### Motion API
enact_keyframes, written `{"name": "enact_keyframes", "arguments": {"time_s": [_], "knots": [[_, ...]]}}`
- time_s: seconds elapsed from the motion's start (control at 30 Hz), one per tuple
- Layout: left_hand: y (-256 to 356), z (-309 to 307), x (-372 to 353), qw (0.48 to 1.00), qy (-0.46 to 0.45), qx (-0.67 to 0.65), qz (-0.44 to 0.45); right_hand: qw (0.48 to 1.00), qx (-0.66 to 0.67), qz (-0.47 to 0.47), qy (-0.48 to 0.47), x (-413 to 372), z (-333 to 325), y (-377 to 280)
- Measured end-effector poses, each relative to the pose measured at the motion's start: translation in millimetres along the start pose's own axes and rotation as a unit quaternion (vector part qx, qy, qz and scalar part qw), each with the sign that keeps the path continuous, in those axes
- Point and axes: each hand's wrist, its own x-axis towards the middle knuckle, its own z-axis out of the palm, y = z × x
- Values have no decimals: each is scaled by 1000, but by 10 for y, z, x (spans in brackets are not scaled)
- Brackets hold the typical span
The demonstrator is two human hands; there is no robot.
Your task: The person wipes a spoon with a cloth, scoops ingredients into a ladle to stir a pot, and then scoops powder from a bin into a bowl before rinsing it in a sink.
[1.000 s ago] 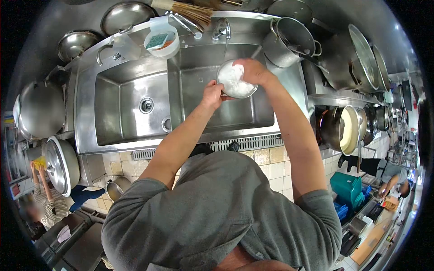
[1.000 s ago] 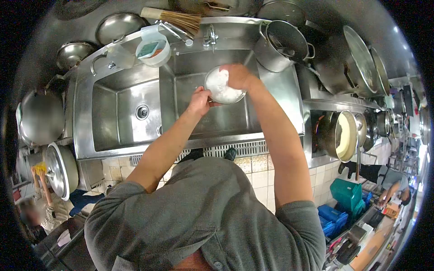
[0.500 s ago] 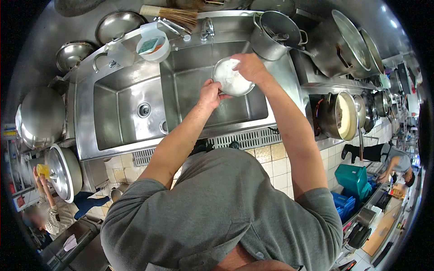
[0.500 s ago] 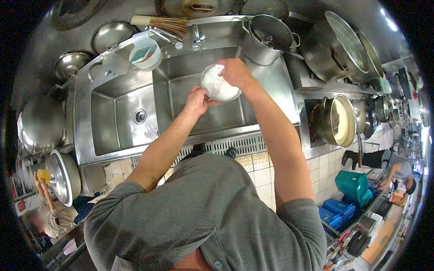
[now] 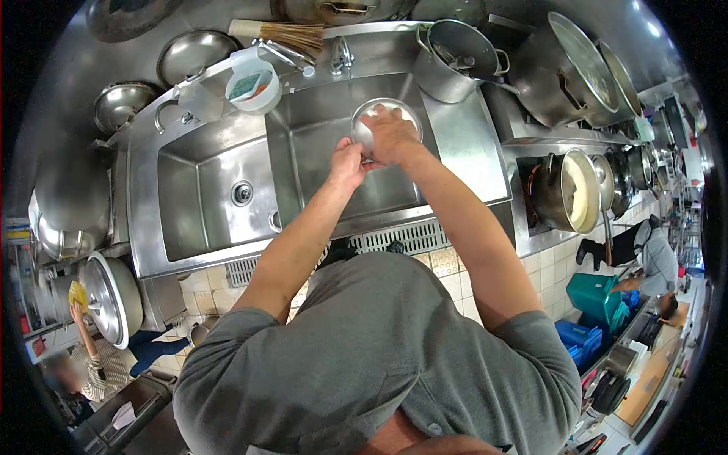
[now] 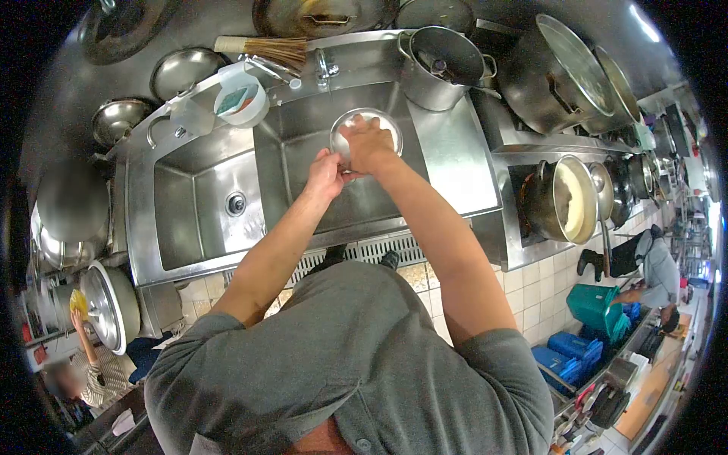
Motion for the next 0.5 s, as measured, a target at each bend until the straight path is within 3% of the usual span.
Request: {"name": "enact_keyframes", "arguments": {"time_s": [0.1, 0.23, 0.5], "knots": [[-22, -52, 14, 999, 10, 30, -13, 997, -44, 18, -69, 88, 42, -78], [-68, -99, 5, 1000, 10, 5, -14, 995, -45, 20, -88, 148, 109, -113], [-130, -331, 74, 998, 26, 57, -25, 991, -118, 54, -13, 192, 462, -291]]}}
